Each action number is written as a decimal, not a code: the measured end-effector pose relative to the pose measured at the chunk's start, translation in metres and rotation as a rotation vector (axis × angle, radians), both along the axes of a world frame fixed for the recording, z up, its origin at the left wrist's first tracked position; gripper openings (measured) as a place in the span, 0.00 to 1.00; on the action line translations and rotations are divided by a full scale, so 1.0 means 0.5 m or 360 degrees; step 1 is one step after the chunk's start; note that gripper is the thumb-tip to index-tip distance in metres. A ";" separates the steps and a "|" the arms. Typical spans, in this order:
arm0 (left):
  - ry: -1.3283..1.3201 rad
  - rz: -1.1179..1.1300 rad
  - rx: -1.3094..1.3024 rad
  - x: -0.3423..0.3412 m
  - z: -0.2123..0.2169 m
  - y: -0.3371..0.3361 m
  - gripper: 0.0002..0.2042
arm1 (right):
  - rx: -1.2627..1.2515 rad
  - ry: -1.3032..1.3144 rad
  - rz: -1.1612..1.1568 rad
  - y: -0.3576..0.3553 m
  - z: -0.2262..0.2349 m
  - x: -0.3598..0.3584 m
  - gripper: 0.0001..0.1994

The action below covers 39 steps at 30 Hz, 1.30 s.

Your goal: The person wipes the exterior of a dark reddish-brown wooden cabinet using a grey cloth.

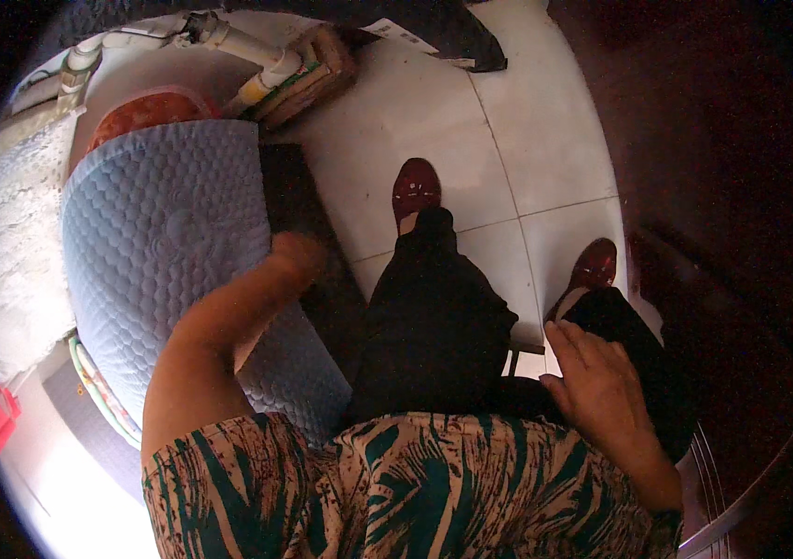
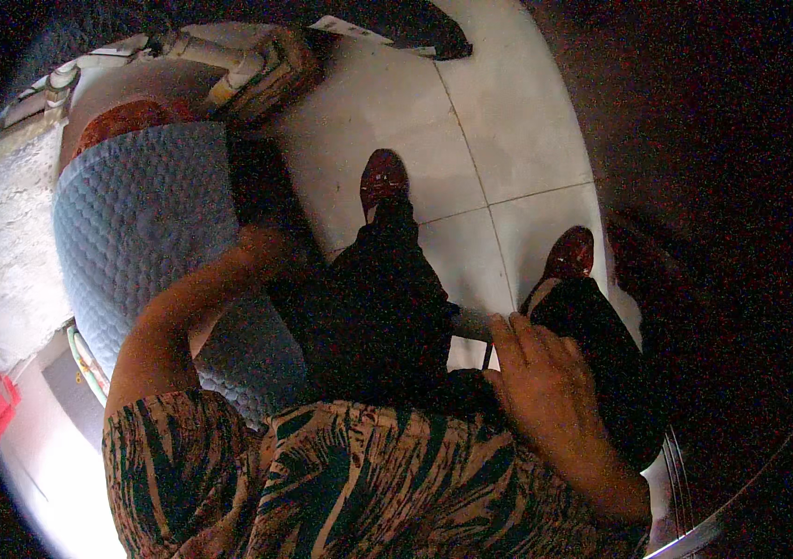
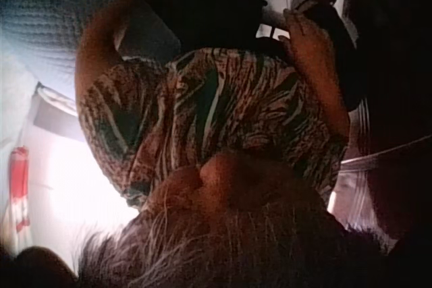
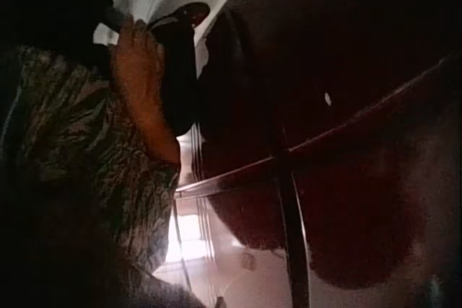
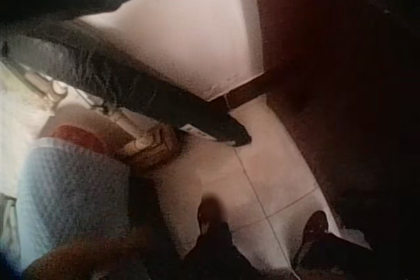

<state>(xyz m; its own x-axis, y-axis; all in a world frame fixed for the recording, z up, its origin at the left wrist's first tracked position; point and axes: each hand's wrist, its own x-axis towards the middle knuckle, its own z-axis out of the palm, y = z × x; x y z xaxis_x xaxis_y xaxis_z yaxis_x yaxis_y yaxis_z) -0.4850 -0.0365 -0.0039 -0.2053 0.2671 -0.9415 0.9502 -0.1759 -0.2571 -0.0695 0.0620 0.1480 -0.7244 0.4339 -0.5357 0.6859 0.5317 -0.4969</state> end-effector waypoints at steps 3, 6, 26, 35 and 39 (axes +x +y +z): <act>0.0026 -0.0027 -0.0041 -0.002 0.032 0.014 0.14 | -0.0034 0.0001 -0.0043 0.004 0.010 -0.003 0.29; -0.0218 -0.0280 -0.0264 0.003 0.057 -0.026 0.14 | -0.0034 0.0013 -0.0046 0.005 0.010 -0.005 0.29; 0.0153 -0.0118 0.0528 -0.069 -0.046 -0.039 0.12 | 0.0002 0.0031 -0.0004 0.006 0.000 0.001 0.28; 0.0201 -0.0120 0.0469 -0.104 -0.034 0.037 0.11 | -0.0011 -0.0096 0.0022 0.011 -0.016 -0.005 0.27; 0.0193 -0.0033 0.0038 -0.141 -0.068 0.038 0.16 | -0.0082 -0.0125 0.0025 0.005 -0.011 -0.011 0.28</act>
